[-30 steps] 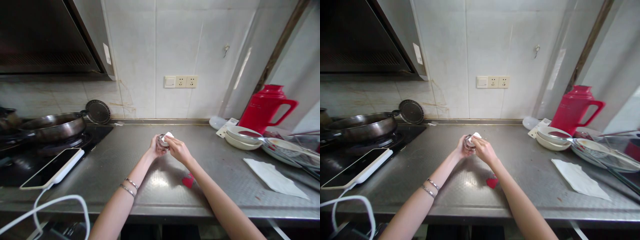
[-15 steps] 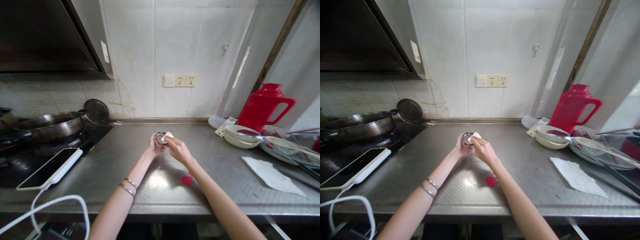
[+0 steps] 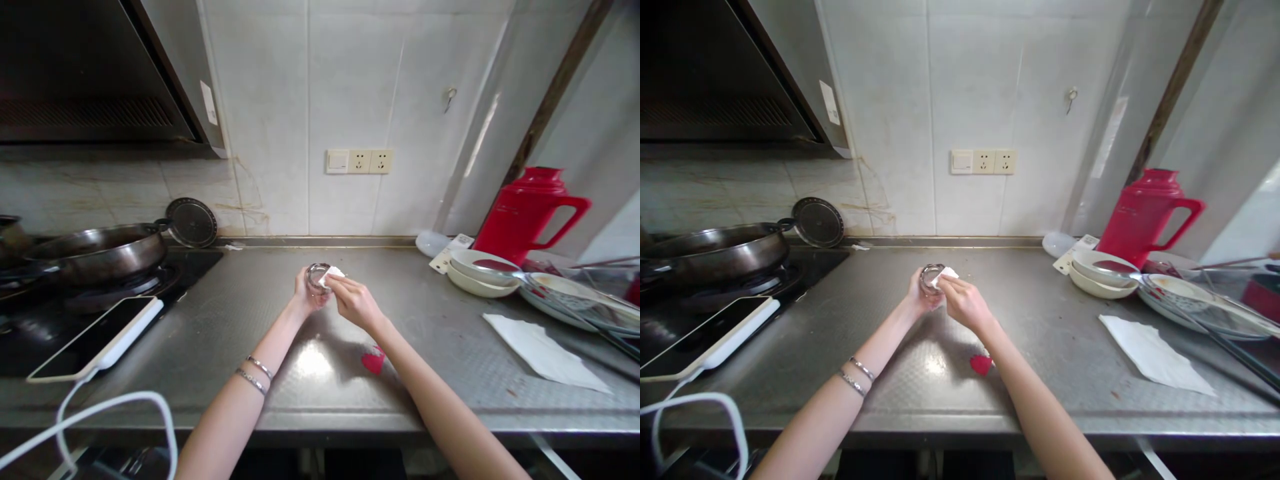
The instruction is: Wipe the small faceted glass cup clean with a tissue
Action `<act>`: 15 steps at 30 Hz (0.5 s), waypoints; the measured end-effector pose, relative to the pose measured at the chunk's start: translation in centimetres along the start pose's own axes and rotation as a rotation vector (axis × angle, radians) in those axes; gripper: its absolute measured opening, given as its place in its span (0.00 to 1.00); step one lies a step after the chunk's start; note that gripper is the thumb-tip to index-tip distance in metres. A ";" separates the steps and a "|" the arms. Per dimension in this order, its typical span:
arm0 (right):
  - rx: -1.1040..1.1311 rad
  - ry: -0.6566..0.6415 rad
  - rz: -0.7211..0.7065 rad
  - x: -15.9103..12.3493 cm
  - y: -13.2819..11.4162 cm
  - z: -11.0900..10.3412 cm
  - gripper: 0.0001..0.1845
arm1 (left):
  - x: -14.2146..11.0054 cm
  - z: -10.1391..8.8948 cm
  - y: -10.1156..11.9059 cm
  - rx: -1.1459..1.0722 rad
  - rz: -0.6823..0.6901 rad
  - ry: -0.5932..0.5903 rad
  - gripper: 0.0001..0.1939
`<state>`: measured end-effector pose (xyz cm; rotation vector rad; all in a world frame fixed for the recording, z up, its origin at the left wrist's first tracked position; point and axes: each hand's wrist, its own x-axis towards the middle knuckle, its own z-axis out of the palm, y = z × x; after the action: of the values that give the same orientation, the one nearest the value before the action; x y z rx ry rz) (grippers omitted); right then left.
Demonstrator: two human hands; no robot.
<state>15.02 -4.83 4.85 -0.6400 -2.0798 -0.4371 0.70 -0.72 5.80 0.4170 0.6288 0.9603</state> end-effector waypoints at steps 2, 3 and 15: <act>0.042 0.096 0.152 0.1 0.4 -0.1 0.18 | 0.2 -0.1 0.1 0.087 0.028 -0.040 0.24; 0.060 0.167 0.269 0.2 0.6 -0.1 0.16 | 0.3 -0.2 0.2 0.144 0.049 -0.057 0.25; 0.470 0.233 0.946 -0.1 1.9 1.5 0.19 | 0.6 0.6 -2.0 0.888 0.692 0.170 0.24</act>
<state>15.19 -2.53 4.11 -1.1075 -1.3689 0.4804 2.56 -1.33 4.86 1.4169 1.0951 1.3429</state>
